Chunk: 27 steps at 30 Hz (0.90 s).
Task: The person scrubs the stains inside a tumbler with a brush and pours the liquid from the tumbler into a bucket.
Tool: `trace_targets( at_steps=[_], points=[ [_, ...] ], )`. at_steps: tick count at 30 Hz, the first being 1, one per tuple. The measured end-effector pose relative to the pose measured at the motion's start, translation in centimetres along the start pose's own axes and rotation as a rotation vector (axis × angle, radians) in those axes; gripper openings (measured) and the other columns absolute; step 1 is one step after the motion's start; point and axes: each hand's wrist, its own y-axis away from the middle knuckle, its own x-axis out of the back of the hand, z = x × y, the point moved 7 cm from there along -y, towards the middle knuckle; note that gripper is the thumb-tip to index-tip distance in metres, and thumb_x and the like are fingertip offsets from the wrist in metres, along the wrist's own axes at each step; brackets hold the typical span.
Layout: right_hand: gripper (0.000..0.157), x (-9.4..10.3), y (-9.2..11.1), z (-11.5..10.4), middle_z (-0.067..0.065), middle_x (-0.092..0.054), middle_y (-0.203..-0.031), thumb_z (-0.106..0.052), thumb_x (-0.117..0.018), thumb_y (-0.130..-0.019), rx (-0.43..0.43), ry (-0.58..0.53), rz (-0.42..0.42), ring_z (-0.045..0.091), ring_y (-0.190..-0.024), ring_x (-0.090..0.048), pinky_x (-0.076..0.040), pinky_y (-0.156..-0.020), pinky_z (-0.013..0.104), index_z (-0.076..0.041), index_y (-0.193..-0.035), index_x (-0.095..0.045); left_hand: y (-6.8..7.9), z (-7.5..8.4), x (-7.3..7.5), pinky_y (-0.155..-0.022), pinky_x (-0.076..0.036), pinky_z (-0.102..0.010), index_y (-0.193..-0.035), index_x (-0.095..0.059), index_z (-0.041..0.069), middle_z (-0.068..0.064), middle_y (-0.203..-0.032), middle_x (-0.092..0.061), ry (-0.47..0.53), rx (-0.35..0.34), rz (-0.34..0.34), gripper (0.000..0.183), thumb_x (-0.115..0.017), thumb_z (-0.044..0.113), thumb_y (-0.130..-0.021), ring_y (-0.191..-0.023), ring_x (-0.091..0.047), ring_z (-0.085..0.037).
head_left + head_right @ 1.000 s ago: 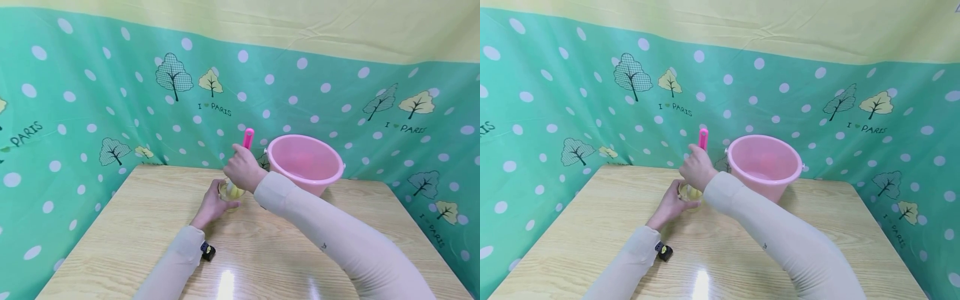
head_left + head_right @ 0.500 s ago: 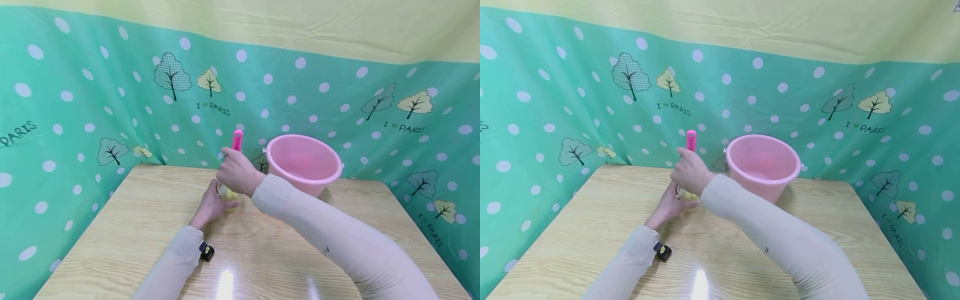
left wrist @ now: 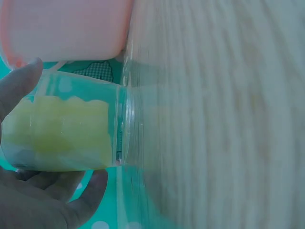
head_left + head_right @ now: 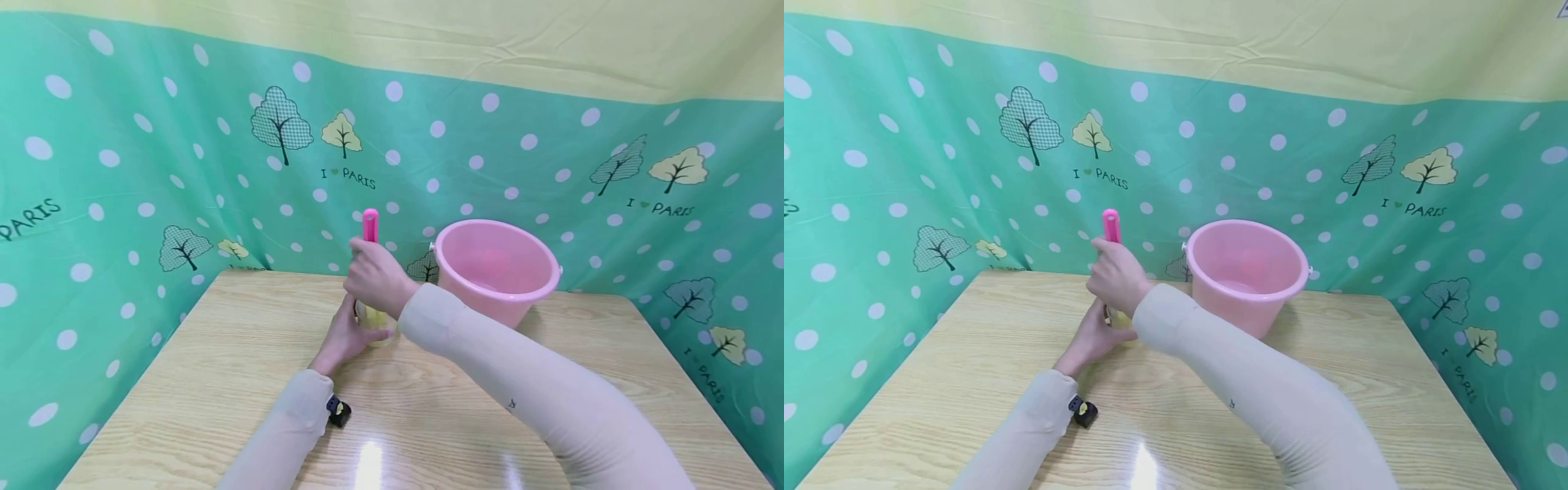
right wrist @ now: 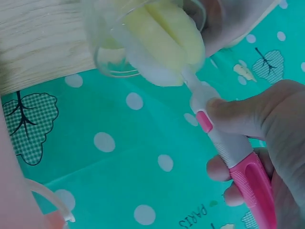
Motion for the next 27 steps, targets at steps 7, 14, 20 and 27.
trace_targets(
  at_steps=[7, 14, 20, 27],
  points=[
    [0.01, -1.8, 0.1, 1.1, -0.002, -0.072, -0.089, -0.028, -0.067, -0.086, -0.04, -0.041, -0.08, 0.017, -0.075, -0.056, -0.03, -0.087, 0.034, -0.025, -0.094, -0.072, 0.0, -0.4, -0.3, -0.097, -0.044, -0.043, -0.131, -0.041, 0.008, -0.01, -0.127, -0.054, -0.004, 0.099, -0.001, 0.082, -0.088, 0.024, -0.067, -0.113, -0.053, -0.026],
    [0.01, -2.7, 0.6, 2.0, -0.006, -0.068, -0.073, -0.021, -0.062, -0.086, -0.073, -0.142, -0.076, 0.016, -0.067, -0.053, -0.029, -0.085, 0.033, -0.026, -0.081, -0.069, 0.1, -0.3, -0.3, -0.096, -0.044, -0.043, -0.132, -0.041, 0.007, -0.011, -0.127, -0.054, 0.007, 0.106, 0.004, 0.083, -0.089, 0.024, -0.066, -0.112, -0.054, -0.027],
    [0.008, -3.0, 1.4, 2.2, -0.005, -0.066, -0.071, -0.021, -0.061, -0.085, -0.056, -0.192, -0.09, 0.017, -0.065, -0.052, -0.03, -0.086, 0.034, -0.025, -0.081, -0.068, 0.1, -0.2, -0.2, -0.095, -0.044, -0.043, -0.129, -0.042, 0.007, -0.011, -0.124, -0.055, 0.003, 0.101, 0.01, 0.084, -0.09, 0.026, -0.063, -0.11, -0.054, -0.027],
    [0.004, -2.7, 1.9, 2.1, -0.005, -0.065, -0.071, -0.022, -0.064, -0.082, -0.03, -0.212, -0.088, 0.017, -0.066, -0.052, -0.031, -0.087, 0.034, -0.023, -0.081, -0.068, 0.1, -0.4, 0.0, -0.094, -0.044, -0.043, -0.128, -0.043, 0.007, -0.011, -0.121, -0.057, 0.003, 0.094, 0.025, 0.084, -0.091, 0.025, -0.062, -0.106, -0.055, -0.026]
  ],
)
